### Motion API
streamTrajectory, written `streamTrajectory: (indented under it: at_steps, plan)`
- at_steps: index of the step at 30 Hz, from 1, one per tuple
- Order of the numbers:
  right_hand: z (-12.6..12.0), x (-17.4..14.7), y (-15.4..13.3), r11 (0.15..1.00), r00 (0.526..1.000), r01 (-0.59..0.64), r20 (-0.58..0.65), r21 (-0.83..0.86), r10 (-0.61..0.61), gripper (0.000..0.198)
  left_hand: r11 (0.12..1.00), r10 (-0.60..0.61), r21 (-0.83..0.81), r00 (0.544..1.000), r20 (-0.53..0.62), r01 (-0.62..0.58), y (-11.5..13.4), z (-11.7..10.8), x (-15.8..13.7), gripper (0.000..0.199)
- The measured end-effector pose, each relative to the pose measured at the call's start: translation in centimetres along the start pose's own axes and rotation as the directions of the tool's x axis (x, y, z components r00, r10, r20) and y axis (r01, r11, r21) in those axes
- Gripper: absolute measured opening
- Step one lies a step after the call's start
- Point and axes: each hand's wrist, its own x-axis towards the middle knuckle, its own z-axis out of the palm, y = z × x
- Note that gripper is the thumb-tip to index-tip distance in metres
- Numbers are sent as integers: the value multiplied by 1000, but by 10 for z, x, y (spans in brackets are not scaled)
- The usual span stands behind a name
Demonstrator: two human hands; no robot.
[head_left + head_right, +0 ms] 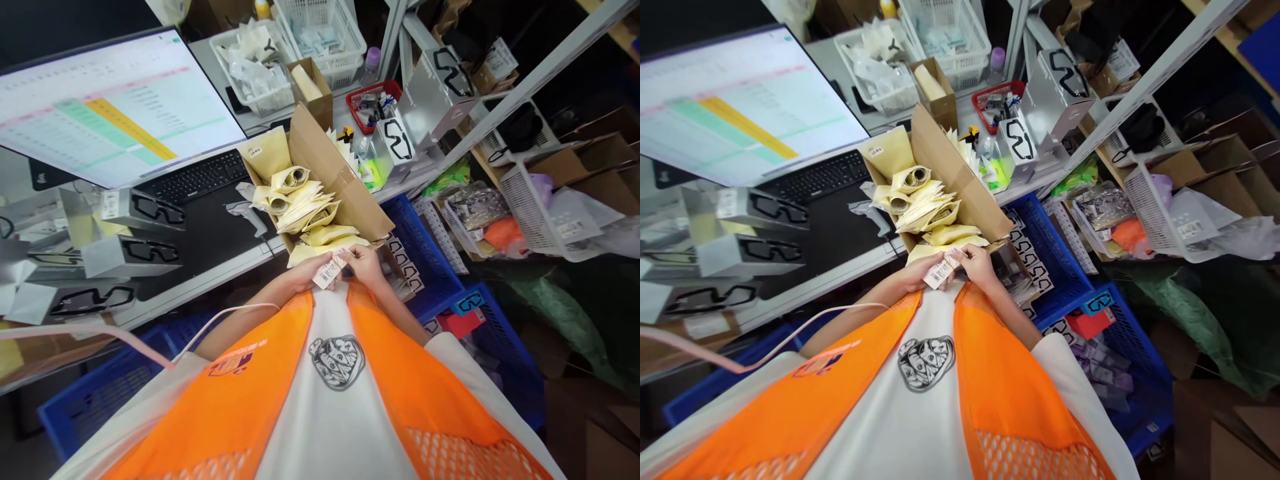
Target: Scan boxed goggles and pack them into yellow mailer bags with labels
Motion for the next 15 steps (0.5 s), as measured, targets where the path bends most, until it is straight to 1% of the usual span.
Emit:
streamTrajectory:
  at_steps: [3, 6, 8, 10, 12, 14, 15]
  plan:
    - [-5, 3, -1, 995, 998, 69, 15, -74, -68, 39, 1000, 10, -10, 1000, 6, -10, 1, 4, -2, 57]
    - [-7, 6, -1, 961, 979, 204, 17, -188, -204, 38, 999, 40, 16, 999, -2, -40, 2, 8, -3, 59]
    - [-6, 7, -1, 928, 958, 274, -17, -254, -287, 35, 996, 75, 48, 997, -30, -74, 2, 11, -3, 63]
    - [-5, 6, -1, 912, 939, 297, -88, -284, -334, 29, 987, 130, 106, 988, -81, -121, 1, 14, 0, 65]
    - [-5, 5, -2, 901, 916, 312, -155, -303, -370, 23, 964, 208, 192, 970, -128, -182, 1, 18, 3, 66]
    - [-7, 3, -4, 872, 890, 348, -170, -345, -423, 22, 927, 299, 282, 942, -155, -248, 2, 21, 6, 68]
    - [-9, 3, -4, 851, 880, 373, -149, -370, -450, 22, 907, 336, 320, 929, -155, -274, 2, 22, 7, 70]
